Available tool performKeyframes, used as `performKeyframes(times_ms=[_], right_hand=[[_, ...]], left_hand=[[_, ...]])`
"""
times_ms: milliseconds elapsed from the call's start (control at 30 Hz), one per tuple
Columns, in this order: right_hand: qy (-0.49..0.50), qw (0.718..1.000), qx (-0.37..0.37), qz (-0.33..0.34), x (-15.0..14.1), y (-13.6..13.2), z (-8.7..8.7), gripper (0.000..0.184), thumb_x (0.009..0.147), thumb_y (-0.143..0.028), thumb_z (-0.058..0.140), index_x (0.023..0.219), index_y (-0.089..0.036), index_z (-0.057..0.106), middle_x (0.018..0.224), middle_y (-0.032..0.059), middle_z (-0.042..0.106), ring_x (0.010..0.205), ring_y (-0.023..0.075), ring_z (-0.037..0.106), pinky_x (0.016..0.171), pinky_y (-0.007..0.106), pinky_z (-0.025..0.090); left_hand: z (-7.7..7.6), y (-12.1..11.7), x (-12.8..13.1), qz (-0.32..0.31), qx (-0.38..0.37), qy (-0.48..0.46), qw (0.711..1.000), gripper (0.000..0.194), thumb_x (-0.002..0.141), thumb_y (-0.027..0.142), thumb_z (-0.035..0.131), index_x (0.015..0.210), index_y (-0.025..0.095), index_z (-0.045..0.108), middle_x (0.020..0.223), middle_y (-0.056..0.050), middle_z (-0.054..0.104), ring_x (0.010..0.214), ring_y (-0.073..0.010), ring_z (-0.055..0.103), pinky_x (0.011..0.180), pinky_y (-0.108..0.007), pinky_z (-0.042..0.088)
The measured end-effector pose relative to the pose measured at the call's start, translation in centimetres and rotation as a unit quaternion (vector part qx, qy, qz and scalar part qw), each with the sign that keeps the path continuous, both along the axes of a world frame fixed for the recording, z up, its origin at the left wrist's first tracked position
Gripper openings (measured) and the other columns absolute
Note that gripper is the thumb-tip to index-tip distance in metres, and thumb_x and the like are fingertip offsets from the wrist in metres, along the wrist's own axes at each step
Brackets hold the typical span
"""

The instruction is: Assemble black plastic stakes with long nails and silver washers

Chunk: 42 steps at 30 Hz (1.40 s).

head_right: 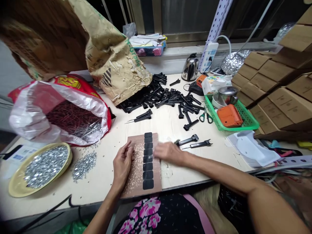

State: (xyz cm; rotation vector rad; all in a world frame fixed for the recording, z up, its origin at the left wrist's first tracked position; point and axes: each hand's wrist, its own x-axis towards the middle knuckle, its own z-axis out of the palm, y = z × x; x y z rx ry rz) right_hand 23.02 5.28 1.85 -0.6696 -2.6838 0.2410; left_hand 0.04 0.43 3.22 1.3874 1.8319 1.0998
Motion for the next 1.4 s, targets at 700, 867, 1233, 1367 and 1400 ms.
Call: performKeyframes(times_ms=[700,867,1233,1367,1400], right_hand=[[-0.011,0.996,-0.083,0.018,-1.8,-1.0,1.8,0.037,0.098,-0.015,0.021,0.088,-0.016,0.056,0.07,-0.0023,0.049,0.059,0.0074,0.038,0.045,0.019,0.031],[-0.032,0.998,-0.023,0.043,-1.7,-2.3,1.6,0.032,0.097,-0.014,0.029,0.082,-0.017,0.057,0.074,-0.0004,0.052,0.067,0.0096,0.043,0.047,0.021,0.027],[-0.075,0.983,-0.076,-0.151,4.7,-2.7,4.4,0.022,0.095,-0.03,0.044,0.089,-0.021,0.064,0.081,0.0014,0.061,0.075,0.013,0.053,0.06,0.025,0.034],[-0.067,0.983,-0.01,-0.171,3.7,0.6,6.2,0.018,0.092,-0.033,0.05,0.093,-0.022,0.064,0.088,0.0034,0.064,0.082,0.0174,0.052,0.07,0.029,0.036],[-0.054,0.985,0.0,-0.164,2.2,1.9,6.4,0.02,0.093,-0.033,0.048,0.094,-0.021,0.064,0.09,0.0043,0.064,0.083,0.0177,0.052,0.072,0.03,0.037]], left_hand=[[0.1,0.2,0.7,0.028,0.001,-0.009,1.0,0.05,0.084,0.049,0.048,0.123,0.019,0.056,0.096,-0.008,0.066,0.083,-0.0187,0.061,0.072,-0.031,0.05],[0.0,0.3,0.7,0.026,-0.001,-0.033,0.999,0.049,0.084,0.048,0.05,0.123,0.019,0.056,0.092,-0.006,0.065,0.07,-0.0138,0.057,0.065,-0.028,0.048],[-0.2,-0.1,-0.1,0.014,0.012,-0.044,0.999,0.045,0.085,0.044,0.051,0.122,0.019,0.057,0.101,-0.009,0.065,0.083,-0.0174,0.061,0.075,-0.031,0.049],[-0.3,0.0,-0.2,0.005,0.021,-0.048,0.999,0.04,0.086,0.041,0.051,0.118,0.019,0.06,0.107,-0.009,0.064,0.093,-0.0194,0.061,0.082,-0.032,0.047],[-0.2,-0.1,-0.1,0.005,0.024,-0.05,0.998,0.039,0.086,0.041,0.051,0.117,0.019,0.061,0.106,-0.009,0.064,0.092,-0.0193,0.061,0.081,-0.032,0.047]])
